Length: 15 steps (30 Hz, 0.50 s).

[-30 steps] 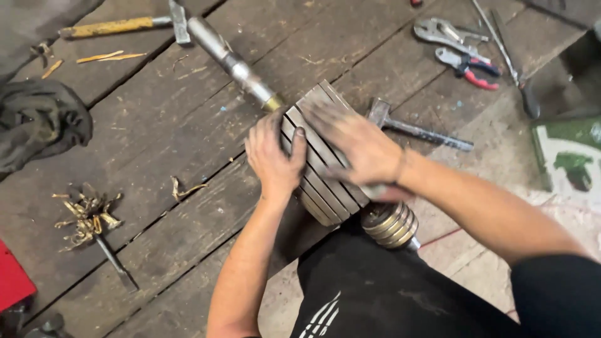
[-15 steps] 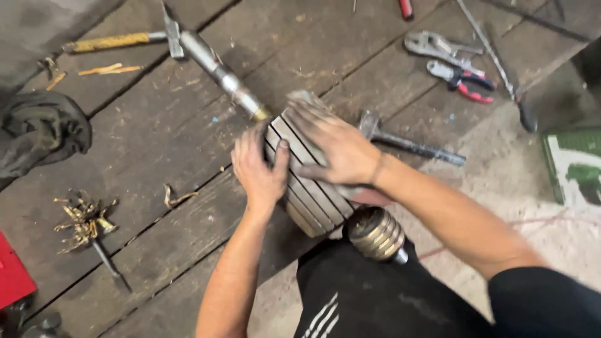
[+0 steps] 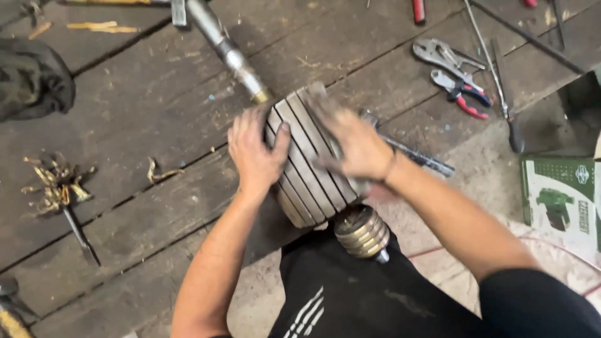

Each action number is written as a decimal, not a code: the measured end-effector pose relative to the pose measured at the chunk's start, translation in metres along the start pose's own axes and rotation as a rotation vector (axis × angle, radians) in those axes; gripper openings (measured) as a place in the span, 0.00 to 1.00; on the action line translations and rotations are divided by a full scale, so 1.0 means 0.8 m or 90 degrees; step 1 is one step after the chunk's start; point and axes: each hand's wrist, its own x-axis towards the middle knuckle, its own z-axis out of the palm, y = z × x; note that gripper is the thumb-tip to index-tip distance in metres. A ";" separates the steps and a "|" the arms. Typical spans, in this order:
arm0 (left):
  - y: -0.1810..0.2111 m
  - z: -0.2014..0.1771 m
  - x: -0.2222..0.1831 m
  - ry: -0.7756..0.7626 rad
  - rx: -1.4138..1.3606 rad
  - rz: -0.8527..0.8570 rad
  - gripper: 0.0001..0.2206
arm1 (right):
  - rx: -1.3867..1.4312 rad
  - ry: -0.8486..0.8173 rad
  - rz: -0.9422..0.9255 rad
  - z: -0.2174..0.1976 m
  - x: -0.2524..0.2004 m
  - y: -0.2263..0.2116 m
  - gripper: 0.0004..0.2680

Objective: A person is manually sanding the outer surface of a large metal rotor using a piece of sandpaper on a wooden workbench.

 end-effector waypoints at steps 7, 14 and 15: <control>0.010 0.005 0.005 -0.006 0.029 -0.005 0.20 | 0.003 -0.025 0.036 -0.007 -0.043 -0.015 0.36; 0.015 0.029 0.012 0.096 -0.113 -0.035 0.19 | -0.075 -0.098 0.097 0.011 0.031 0.020 0.33; 0.008 0.023 0.013 0.095 -0.113 -0.045 0.19 | -0.071 -0.107 0.098 0.000 0.021 -0.017 0.33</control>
